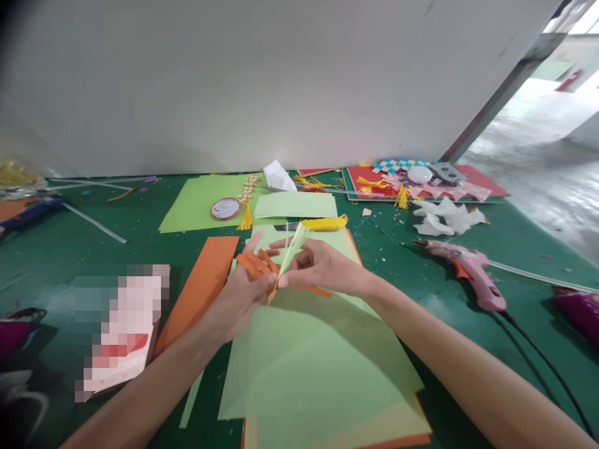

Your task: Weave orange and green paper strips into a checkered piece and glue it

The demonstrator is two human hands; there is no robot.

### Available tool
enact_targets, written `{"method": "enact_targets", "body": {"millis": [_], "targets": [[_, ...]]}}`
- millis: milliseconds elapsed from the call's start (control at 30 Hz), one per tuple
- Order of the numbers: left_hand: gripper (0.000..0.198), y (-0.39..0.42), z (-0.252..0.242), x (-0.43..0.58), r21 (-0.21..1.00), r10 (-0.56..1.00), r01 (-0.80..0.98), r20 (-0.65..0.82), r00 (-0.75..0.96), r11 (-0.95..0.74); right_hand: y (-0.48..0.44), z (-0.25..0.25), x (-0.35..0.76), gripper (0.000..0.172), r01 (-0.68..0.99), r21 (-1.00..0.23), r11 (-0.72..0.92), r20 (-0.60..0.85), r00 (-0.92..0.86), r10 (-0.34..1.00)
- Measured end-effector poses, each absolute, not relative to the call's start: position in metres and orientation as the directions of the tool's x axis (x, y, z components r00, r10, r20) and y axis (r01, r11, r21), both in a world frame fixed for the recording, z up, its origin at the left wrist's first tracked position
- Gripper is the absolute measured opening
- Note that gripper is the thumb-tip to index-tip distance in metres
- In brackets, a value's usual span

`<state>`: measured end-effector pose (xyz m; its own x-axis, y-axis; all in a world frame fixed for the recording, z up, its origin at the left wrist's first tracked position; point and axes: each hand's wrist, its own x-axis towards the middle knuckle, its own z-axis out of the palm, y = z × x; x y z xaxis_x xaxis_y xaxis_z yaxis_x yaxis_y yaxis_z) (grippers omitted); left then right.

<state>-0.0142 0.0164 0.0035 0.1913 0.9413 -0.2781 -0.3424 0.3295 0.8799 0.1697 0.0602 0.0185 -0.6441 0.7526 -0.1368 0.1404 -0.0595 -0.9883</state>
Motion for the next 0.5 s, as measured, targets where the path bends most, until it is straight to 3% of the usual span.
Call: {"method": "enact_targets", "body": {"millis": [100,233,300,400,500], "targets": [[0.103,0.017,0.004,-0.013,0.92,0.964,-0.302,-0.208,0.166,0.251,0.059,0.019,0.171,0.048,0.134,-0.99,-0.05,-0.127,-0.66,0.74],[0.088,0.019,0.002,-0.014,0.977,0.993,-0.2,-0.062,0.097,0.08,0.056,0.022,0.17,0.028,0.134,-0.991,-0.021,-0.103,-0.64,0.762],[0.069,0.018,0.002,-0.015,0.987,0.996,-0.161,0.034,0.081,-0.021,0.054,0.023,0.169,0.029,0.147,-0.989,-0.012,-0.097,-0.591,0.801],[0.025,0.013,0.003,-0.014,0.986,0.982,-0.148,0.101,0.16,-0.077,0.05,0.022,0.165,0.032,0.171,-0.985,-0.009,-0.096,-0.506,0.857],[0.036,0.008,0.005,-0.012,0.974,0.979,-0.227,0.072,0.19,-0.028,0.047,0.02,0.159,0.033,0.15,-0.987,-0.05,-0.11,-0.422,0.9]]}}
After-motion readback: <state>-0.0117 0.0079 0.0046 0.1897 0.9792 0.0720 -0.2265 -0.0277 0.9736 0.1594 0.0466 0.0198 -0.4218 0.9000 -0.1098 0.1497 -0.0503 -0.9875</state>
